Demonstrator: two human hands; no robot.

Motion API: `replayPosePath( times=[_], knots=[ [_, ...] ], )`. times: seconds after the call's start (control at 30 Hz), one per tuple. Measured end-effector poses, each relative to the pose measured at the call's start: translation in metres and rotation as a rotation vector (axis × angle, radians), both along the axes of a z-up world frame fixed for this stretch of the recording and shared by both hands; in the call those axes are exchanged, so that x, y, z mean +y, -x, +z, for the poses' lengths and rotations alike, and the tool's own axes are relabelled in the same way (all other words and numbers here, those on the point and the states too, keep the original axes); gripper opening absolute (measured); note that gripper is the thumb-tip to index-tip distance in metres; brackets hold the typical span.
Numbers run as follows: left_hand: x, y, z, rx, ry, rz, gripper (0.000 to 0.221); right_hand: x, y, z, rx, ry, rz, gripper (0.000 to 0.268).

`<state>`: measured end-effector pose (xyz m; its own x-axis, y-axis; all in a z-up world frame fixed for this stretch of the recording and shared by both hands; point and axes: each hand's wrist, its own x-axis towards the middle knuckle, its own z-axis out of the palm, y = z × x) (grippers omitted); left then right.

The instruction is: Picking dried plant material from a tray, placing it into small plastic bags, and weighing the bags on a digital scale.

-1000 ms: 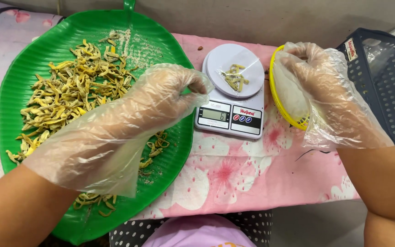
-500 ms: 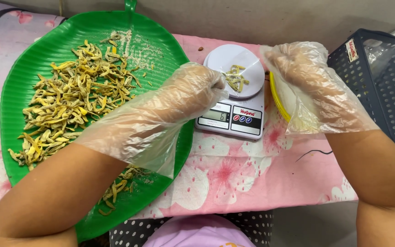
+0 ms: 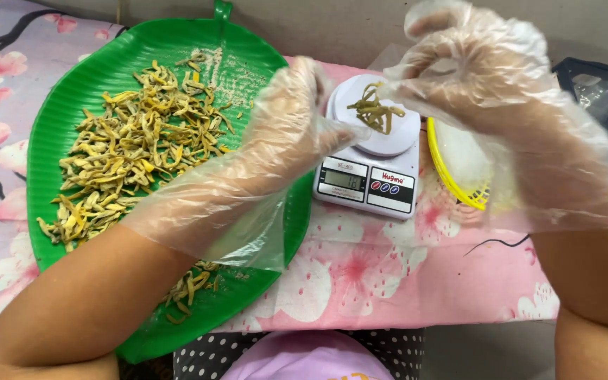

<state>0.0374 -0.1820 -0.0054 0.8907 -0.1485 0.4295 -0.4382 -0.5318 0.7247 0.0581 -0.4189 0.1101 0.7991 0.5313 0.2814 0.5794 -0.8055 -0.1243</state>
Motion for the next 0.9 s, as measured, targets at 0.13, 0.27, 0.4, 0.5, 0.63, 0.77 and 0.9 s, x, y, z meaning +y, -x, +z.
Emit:
replayPosePath(
  times=[0.13,0.27,0.4,0.5,0.63,0.77,0.9],
  knots=[
    [0.016,0.032,0.047,0.354,0.372,-0.138,0.070,0.046,0.038,0.042,0.027,0.063,0.130,0.018],
    [0.014,0.052,0.019,0.623,0.863,-0.436,0.021,0.079,0.059,0.052,0.042,0.013,0.348,0.021],
    [0.015,0.056,0.005,0.549,0.987,-0.496,0.017,0.100,0.066,0.066,0.105,-0.071,0.501,0.039],
    [0.026,0.061,0.017,0.529,0.703,-0.288,0.022,0.113,0.069,0.081,0.478,-0.104,0.006,0.049],
    [0.033,0.067,0.029,0.610,0.490,-0.286,0.015,0.098,0.043,0.064,0.599,0.315,-0.097,0.033],
    [0.030,0.071,0.026,0.685,0.473,-0.352,0.026,0.089,0.028,0.051,0.581,0.233,0.367,0.034],
    [0.029,0.072,0.032,0.782,0.486,-0.356,0.015,0.103,0.040,0.043,0.681,0.233,-0.032,0.023]
  ],
)
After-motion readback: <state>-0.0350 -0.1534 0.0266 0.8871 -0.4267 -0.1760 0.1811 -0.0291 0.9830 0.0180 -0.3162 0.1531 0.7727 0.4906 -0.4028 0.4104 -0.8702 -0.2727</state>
